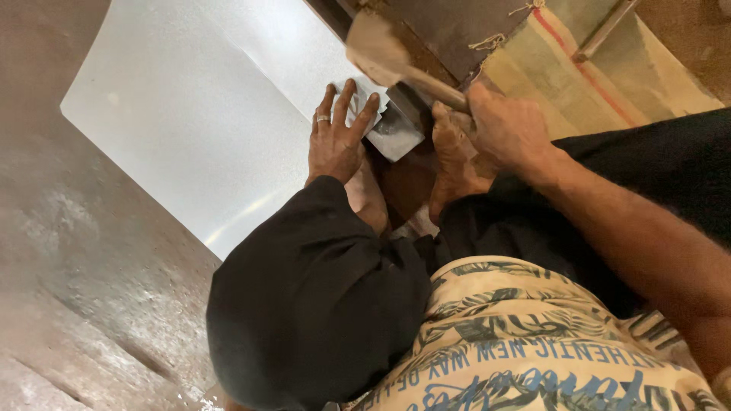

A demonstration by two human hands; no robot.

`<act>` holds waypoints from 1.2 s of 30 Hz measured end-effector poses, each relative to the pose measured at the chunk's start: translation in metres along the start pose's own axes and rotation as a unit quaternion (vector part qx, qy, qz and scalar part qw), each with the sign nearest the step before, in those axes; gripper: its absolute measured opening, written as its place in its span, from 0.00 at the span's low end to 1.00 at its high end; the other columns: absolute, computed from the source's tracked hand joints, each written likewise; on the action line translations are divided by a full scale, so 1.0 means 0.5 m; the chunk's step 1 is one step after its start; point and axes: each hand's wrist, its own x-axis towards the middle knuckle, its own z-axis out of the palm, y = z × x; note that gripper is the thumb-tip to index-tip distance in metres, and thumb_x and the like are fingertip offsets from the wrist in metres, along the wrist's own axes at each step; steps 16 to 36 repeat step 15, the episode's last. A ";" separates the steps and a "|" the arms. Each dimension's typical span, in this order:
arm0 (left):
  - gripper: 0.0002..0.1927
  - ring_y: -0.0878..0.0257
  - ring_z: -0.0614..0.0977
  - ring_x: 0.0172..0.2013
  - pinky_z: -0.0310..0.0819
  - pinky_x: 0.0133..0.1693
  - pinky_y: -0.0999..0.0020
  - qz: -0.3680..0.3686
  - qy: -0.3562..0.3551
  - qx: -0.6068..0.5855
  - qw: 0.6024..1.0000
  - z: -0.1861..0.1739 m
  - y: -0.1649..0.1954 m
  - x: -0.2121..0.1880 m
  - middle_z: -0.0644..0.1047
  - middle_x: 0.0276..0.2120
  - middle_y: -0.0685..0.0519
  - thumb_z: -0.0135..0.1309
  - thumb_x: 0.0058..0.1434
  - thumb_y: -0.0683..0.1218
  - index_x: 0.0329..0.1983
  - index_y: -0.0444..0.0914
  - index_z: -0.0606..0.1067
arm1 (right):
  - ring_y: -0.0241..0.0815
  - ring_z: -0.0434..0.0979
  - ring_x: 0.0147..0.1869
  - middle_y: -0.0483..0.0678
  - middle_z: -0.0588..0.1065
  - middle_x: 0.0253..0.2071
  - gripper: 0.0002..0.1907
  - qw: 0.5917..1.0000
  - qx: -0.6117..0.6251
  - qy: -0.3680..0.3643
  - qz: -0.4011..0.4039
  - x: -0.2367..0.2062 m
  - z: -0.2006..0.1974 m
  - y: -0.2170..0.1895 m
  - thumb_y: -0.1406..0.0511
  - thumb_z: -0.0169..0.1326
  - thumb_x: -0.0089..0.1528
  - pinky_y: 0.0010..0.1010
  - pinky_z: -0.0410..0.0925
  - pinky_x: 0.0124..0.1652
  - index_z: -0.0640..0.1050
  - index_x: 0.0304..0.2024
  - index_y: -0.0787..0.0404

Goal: The person repeatedly places white sheets over a metal bar and uses a wooden mallet to strike the fold line, creating a crease. They then move the finished sheets aside and continue with the next sheet in a repetitive cycle.

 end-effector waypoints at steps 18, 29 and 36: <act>0.52 0.40 0.56 0.73 0.64 0.69 0.48 0.011 0.001 0.036 0.999 0.006 0.005 0.008 0.56 0.74 0.51 0.61 0.50 0.34 0.76 0.61 0.59 | 0.71 0.62 0.28 0.70 0.68 0.30 0.26 0.837 0.484 0.127 0.220 0.029 0.063 0.077 0.51 0.47 0.78 0.55 0.57 0.31 0.72 0.43 0.69; 0.52 0.40 0.56 0.73 0.64 0.69 0.48 0.011 0.001 0.036 0.999 0.006 0.005 0.008 0.56 0.74 0.51 0.61 0.50 0.34 0.76 0.61 0.59 | 0.71 0.62 0.28 0.70 0.68 0.30 0.26 0.837 0.484 0.127 0.220 0.029 0.063 0.077 0.51 0.47 0.78 0.55 0.57 0.31 0.72 0.43 0.69; 0.52 0.40 0.56 0.73 0.64 0.69 0.48 0.011 0.001 0.036 0.999 0.006 0.005 0.008 0.56 0.74 0.51 0.61 0.50 0.34 0.76 0.61 0.59 | 0.71 0.62 0.28 0.70 0.68 0.30 0.26 0.837 0.484 0.127 0.220 0.029 0.063 0.077 0.51 0.47 0.78 0.55 0.57 0.31 0.72 0.43 0.69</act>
